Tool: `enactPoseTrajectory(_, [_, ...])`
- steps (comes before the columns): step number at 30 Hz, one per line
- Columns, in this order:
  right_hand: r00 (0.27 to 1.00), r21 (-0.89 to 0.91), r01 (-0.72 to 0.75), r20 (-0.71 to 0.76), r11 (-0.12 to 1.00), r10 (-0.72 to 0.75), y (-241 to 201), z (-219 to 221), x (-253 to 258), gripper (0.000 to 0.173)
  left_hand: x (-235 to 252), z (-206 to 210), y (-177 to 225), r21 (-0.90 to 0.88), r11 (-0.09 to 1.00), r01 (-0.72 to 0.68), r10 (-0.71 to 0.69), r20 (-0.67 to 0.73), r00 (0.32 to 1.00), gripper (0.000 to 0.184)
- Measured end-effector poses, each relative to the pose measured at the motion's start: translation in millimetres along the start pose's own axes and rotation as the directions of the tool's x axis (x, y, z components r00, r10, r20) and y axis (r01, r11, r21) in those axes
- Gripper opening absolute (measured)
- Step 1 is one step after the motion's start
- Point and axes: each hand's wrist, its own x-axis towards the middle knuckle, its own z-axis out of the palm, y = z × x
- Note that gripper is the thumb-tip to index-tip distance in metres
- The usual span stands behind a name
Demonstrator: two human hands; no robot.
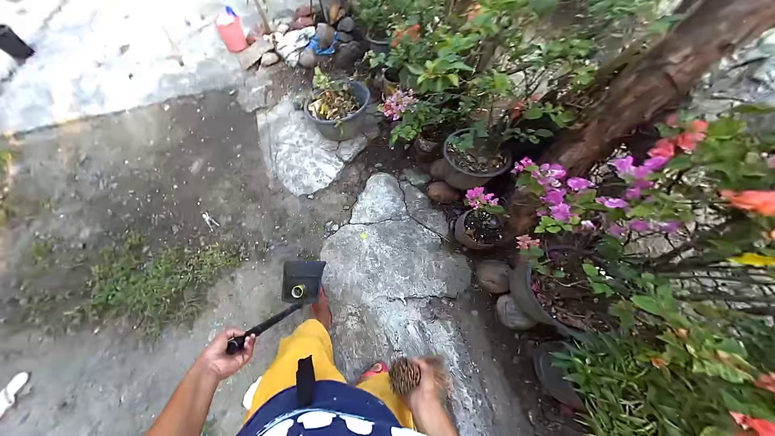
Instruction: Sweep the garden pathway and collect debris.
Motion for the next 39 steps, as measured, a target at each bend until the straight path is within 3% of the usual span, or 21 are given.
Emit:
enactPoseTrajectory(3, [0.991, -0.045, -0.048, 0.126, 0.998, 0.054, -13, 121, -21, 0.03, 20, 4, 32, -0.127, 0.992, 0.003, -0.002, 0.007, 1.0, 0.011])
enactPoseTrajectory(6, [0.951, -0.095, -0.1, 0.284, 0.99, 0.123, -4, 240, -5, 0.036, 46, 16, 70, -0.123, 0.992, 0.04, -0.035, 0.036, 0.999, 0.01])
enactPoseTrajectory(8, [0.884, -0.084, -0.139, 0.438, 0.987, 0.162, 0, 314, 38, 0.037, 64, 33, 107, -0.088, 0.995, 0.053, -0.049, 0.043, 0.998, 0.009])
enactPoseTrajectory(11, [0.757, 0.013, -0.348, 0.593, 0.937, 0.273, -2, 365, 127, 0.044, 76, 49, 151, -0.07, 0.993, 0.093, -0.093, 0.006, 0.996, 0.01])
enactPoseTrajectory(12, [0.753, 0.069, -0.382, 0.601, 0.922, 0.267, -5, 373, 149, 0.045, 77, 54, 167, -0.071, 0.993, 0.098, -0.098, 0.003, 0.995, 0.011])
enactPoseTrajectory(14, [0.852, 0.196, -0.291, 0.499, 0.937, 0.16, -11, 373, 169, 0.043, 79, 60, 200, -0.092, 0.991, 0.101, -0.101, 0.015, 0.995, 0.013])
enactPoseTrajectory(16, [0.973, 0.225, -0.053, 0.229, 0.973, 0.0, -10, 371, 153, 0.037, 82, 59, 228, -0.128, 0.988, 0.089, -0.087, 0.017, 0.996, 0.014])
enactPoseTrajectory(19, [0.992, 0.126, 0.129, -0.007, 0.984, -0.129, -4, 387, 126, 0.045, 83, 67, 262, -0.209, 0.975, 0.079, -0.08, 0.004, 0.997, 0.008])
enactPoseTrajectory(24, [0.99, 0.17, 0.125, -0.088, 0.977, -0.111, 6, 485, 108, 0.047, 103, 102, 312, -0.197, 0.977, 0.082, -0.084, -0.004, 0.996, 0.004])
enactPoseTrajectory(27, [0.979, 0.204, 0.194, -0.1, 0.96, -0.177, -4, 549, 114, 0.048, 126, 144, 354, -0.175, 0.983, 0.05, -0.043, 0.042, 0.998, 0.007])
enactPoseTrajectory(30, [0.975, 0.208, 0.221, -0.068, 0.953, -0.212, -27, 605, 139, 0.043, 152, 196, 407, -0.196, 0.98, 0.019, -0.004, 0.075, 0.997, 0.006])
enactPoseTrajectory(34, [0.99, 0.23, 0.137, -0.007, 0.964, -0.139, -62, 694, 169, 0.035, 177, 283, 494, -0.268, 0.963, -0.022, 0.051, 0.104, 0.993, 0.006])
enactPoseTrajectory(39, [0.995, 0.168, 0.066, 0.067, 0.984, -0.078, -95, 817, 181, 0.032, 171, 394, 608, -0.338, 0.941, 0.017, 0.033, 0.142, 0.989, 0.011])
